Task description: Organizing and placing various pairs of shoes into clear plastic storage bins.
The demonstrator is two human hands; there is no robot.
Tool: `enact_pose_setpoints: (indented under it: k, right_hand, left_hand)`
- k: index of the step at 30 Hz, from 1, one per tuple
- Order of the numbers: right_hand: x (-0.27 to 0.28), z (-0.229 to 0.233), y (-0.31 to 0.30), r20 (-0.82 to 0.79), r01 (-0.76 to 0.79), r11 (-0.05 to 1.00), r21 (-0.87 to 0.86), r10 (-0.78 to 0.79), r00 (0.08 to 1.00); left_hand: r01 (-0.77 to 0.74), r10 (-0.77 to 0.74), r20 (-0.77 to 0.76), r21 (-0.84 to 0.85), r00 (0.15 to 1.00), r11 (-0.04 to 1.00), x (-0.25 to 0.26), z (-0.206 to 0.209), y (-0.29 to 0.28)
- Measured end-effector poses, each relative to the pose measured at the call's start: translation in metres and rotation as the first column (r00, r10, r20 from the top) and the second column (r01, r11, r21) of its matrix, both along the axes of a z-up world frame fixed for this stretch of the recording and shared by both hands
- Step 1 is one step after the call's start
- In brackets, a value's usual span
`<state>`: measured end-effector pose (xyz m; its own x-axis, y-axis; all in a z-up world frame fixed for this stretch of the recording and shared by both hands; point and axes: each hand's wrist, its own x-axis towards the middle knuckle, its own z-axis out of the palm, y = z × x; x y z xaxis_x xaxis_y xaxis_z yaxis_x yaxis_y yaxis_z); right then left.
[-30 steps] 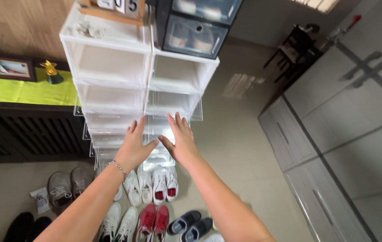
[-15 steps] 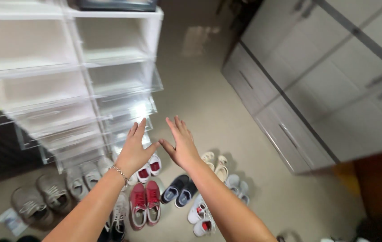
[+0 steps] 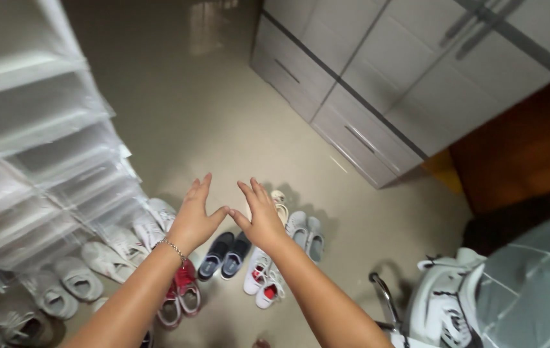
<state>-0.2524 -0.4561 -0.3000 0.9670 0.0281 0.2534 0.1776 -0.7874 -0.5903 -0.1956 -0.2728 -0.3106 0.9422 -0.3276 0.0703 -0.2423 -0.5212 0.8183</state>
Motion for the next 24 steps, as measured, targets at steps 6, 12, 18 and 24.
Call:
enact_pose_setpoints:
  k: [6, 12, 18, 24]
  right_hand:
    - [-0.022, -0.011, -0.077, -0.030, 0.024, 1.000, 0.018, -0.024, 0.999]
    - [-0.035, -0.016, -0.143, -0.108, 0.036, 0.999, 0.016, -0.034, 0.994]
    - [-0.033, -0.032, -0.196, -0.146, 0.086, 0.996, 0.019, -0.082, 0.986]
    - [-0.018, -0.057, -0.220, -0.173, 0.133, 0.991, 0.020, -0.128, 0.977]
  left_hand:
    - [0.041, -0.041, -0.011, 0.002, 0.999, 0.999, -0.020, -0.013, -0.074]
    - [0.045, -0.044, -0.118, 0.007, 0.992, 0.999, -0.033, -0.027, -0.137]
    - [0.091, -0.088, -0.110, 0.017, 0.990, 0.996, -0.023, -0.058, -0.190]
    - [0.158, -0.156, -0.115, 0.014, 0.981, 0.987, -0.003, -0.079, -0.218]
